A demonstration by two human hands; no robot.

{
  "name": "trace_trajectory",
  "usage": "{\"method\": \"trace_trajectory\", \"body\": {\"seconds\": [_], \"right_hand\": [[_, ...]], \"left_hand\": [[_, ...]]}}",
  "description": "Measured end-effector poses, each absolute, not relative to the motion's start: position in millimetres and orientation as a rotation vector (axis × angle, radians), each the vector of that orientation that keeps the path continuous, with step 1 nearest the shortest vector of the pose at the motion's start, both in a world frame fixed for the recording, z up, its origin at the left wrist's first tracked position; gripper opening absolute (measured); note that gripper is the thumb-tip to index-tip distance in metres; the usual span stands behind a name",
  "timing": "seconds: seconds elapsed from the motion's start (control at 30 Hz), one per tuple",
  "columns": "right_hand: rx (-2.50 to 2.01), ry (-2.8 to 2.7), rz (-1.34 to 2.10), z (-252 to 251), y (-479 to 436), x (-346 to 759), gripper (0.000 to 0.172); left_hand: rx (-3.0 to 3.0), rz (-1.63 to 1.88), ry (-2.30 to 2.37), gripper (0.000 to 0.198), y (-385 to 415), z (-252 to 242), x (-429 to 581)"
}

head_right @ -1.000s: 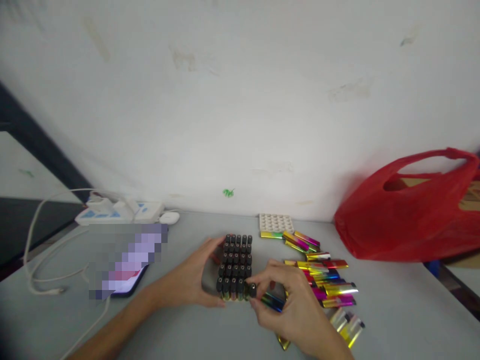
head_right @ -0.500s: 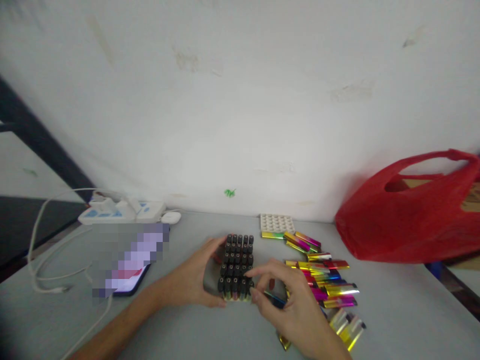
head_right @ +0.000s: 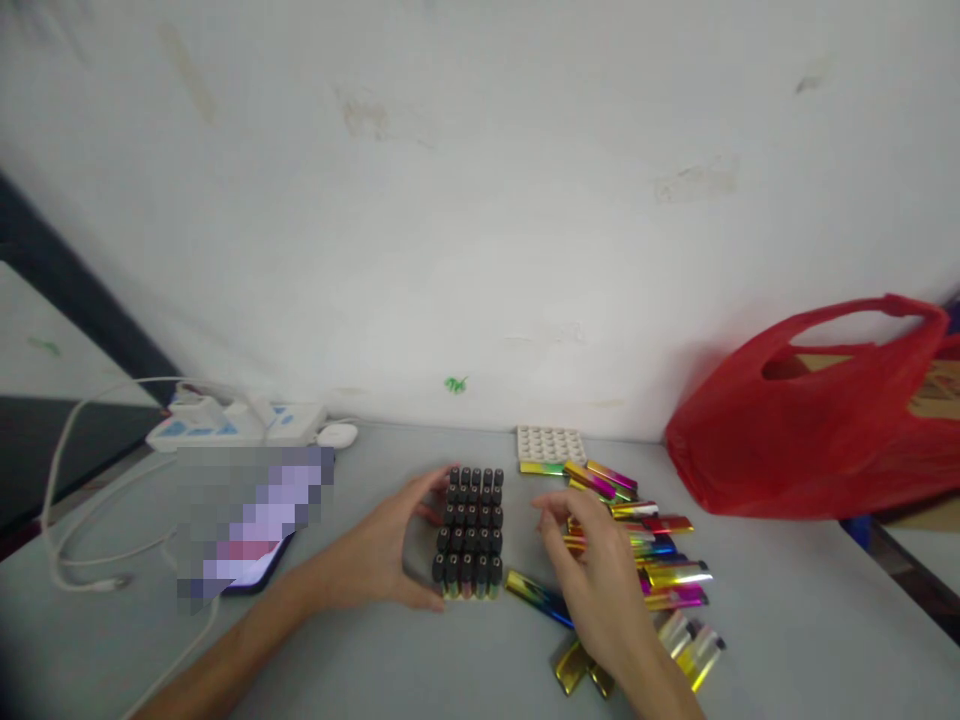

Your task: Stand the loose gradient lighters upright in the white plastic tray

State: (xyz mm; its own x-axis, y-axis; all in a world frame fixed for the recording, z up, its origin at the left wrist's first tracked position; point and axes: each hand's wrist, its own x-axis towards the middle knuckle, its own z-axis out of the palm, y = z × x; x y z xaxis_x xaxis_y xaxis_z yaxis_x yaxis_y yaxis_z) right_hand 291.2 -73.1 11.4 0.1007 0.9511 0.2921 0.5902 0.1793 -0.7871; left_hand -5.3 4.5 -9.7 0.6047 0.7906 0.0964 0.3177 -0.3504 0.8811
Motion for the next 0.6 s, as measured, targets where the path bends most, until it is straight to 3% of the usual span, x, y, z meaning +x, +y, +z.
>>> {"method": "trace_trajectory", "body": {"seconds": [0.6], "right_hand": [[-1.542,-1.588,0.51,12.4,-74.1,290.1,0.027]], "left_hand": [[1.894,0.73,1.111,0.159,6.6,-5.9,-4.8]]}}
